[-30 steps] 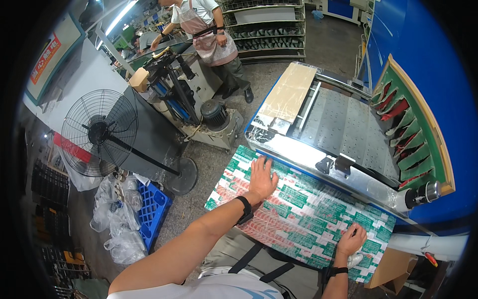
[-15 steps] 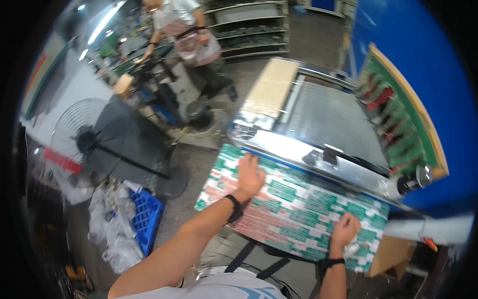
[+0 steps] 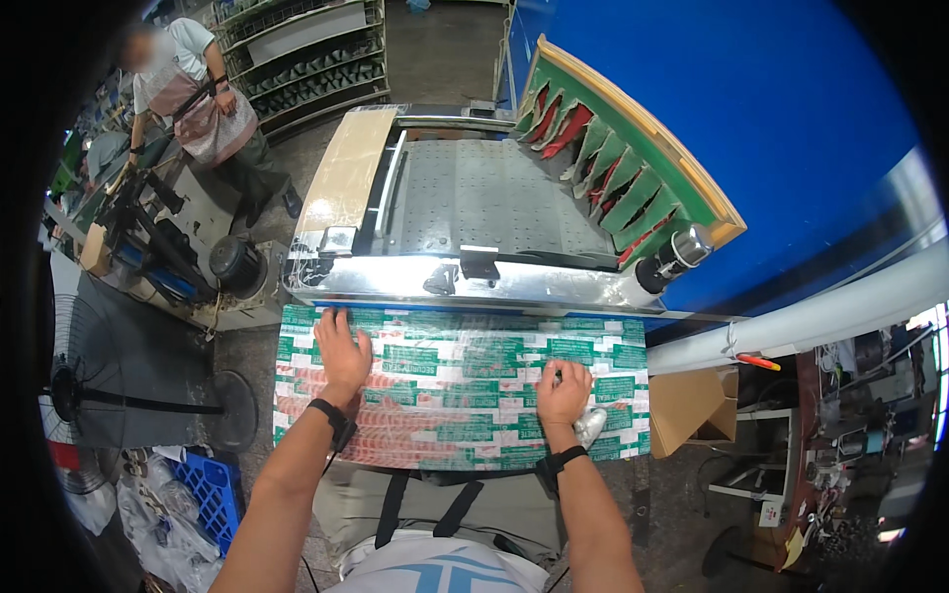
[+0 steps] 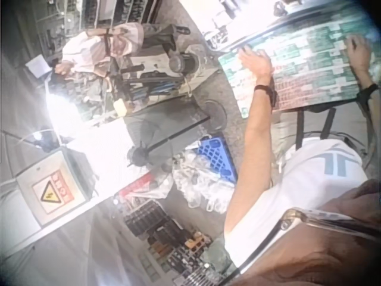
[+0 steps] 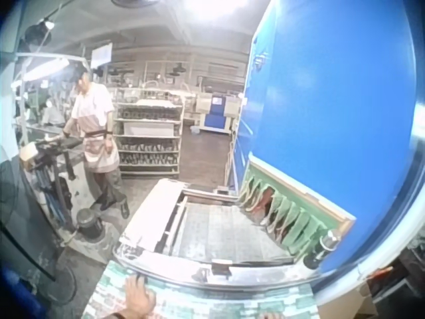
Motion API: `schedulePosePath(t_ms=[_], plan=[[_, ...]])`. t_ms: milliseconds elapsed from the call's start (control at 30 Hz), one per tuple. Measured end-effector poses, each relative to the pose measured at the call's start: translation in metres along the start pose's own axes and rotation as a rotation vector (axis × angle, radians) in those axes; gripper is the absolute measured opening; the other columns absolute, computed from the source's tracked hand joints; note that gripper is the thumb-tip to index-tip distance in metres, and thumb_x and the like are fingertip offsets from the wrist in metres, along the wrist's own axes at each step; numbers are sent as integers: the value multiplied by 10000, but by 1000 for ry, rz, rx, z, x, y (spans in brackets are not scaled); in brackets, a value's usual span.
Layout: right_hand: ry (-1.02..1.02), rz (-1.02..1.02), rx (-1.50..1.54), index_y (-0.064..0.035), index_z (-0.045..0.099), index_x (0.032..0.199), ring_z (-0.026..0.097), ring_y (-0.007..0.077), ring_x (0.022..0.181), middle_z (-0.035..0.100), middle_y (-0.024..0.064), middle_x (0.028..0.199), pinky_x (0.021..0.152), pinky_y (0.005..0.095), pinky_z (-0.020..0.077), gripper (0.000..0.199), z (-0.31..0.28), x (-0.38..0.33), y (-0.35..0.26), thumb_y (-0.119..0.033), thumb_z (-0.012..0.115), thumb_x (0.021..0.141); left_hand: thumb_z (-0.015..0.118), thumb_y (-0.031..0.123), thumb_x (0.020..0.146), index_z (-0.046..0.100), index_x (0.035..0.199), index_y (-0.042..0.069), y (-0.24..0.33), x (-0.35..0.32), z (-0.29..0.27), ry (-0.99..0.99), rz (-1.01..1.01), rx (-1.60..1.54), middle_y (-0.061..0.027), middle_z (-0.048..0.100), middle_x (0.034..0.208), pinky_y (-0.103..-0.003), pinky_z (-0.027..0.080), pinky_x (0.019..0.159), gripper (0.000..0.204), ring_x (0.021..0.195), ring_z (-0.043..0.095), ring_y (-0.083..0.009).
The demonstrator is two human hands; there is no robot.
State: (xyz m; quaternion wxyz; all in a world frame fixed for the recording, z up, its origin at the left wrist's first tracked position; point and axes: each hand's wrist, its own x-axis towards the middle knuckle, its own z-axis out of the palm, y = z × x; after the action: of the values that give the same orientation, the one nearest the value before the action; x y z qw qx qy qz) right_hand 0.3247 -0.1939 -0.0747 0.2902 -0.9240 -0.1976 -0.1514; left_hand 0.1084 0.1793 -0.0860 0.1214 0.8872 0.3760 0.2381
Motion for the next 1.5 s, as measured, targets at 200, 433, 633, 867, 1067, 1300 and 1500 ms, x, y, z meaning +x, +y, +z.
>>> schedulePosePath(t_ms=[200, 433, 633, 867, 1067, 1300, 1500], plan=[[1, 3, 2, -90, 780, 976, 629, 365, 1080, 719, 114, 1061, 1035, 496, 477, 224, 1, 1, 1, -293, 702, 1031, 613, 228, 1001, 500, 1512, -59, 2, -2, -2, -1, -5, 9, -300, 450, 1565, -641, 213, 1326, 597, 1531, 373, -476], [-1, -5, -13, -86, 779, 961, 628, 364, 1081, 722, 110, 1053, 1029, 495, 479, 215, 1, 0, -1, -275, 703, 1030, 612, 230, 1002, 500, 1514, -59, 2, -2, -3, -21, -20, 9, -302, 451, 1565, -638, 211, 1330, 599, 1536, 369, -479], [18, -22, 18, -82, 776, 955, 628, 361, 1075, 721, 105, 1049, 1023, 495, 481, 215, 1, 0, -3, -271, 707, 1029, 618, 237, 997, 502, 1512, -58, 0, -2, -1, 5, -17, 5, -300, 447, 1575, -636, 209, 1334, 604, 1537, 370, -481], [17, -32, 10, -84, 769, 962, 632, 356, 1082, 722, 101, 1054, 1031, 494, 480, 199, 2, 0, -1, -263, 710, 1026, 632, 239, 987, 504, 1509, -57, 1, -1, -1, -1, -22, -1, -302, 446, 1573, -641, 222, 1328, 613, 1537, 367, -489], [10, -32, 13, -89, 766, 965, 634, 355, 1082, 720, 102, 1062, 1043, 490, 476, 198, 2, -1, -1, -270, 710, 1025, 631, 243, 988, 506, 1508, -56, 0, -2, 0, 3, -18, 5, -305, 442, 1576, -645, 221, 1325, 613, 1537, 366, -491], [37, -70, -3, -96, 781, 964, 628, 357, 1044, 717, 98, 1038, 986, 477, 492, 175, 0, 0, -4, -238, 702, 1031, 627, 247, 993, 499, 1510, -51, -1, -2, 0, -11, -22, -1, -309, 437, 1579, -649, 211, 1326, 611, 1540, 360, -492], [35, -55, -6, -95, 777, 960, 627, 363, 1063, 716, 103, 1041, 1002, 484, 491, 201, 2, 0, -3, -261, 696, 1039, 628, 239, 992, 496, 1505, -51, 2, -1, -5, -26, -20, -13, -303, 438, 1578, -653, 214, 1324, 604, 1540, 360, -487]])
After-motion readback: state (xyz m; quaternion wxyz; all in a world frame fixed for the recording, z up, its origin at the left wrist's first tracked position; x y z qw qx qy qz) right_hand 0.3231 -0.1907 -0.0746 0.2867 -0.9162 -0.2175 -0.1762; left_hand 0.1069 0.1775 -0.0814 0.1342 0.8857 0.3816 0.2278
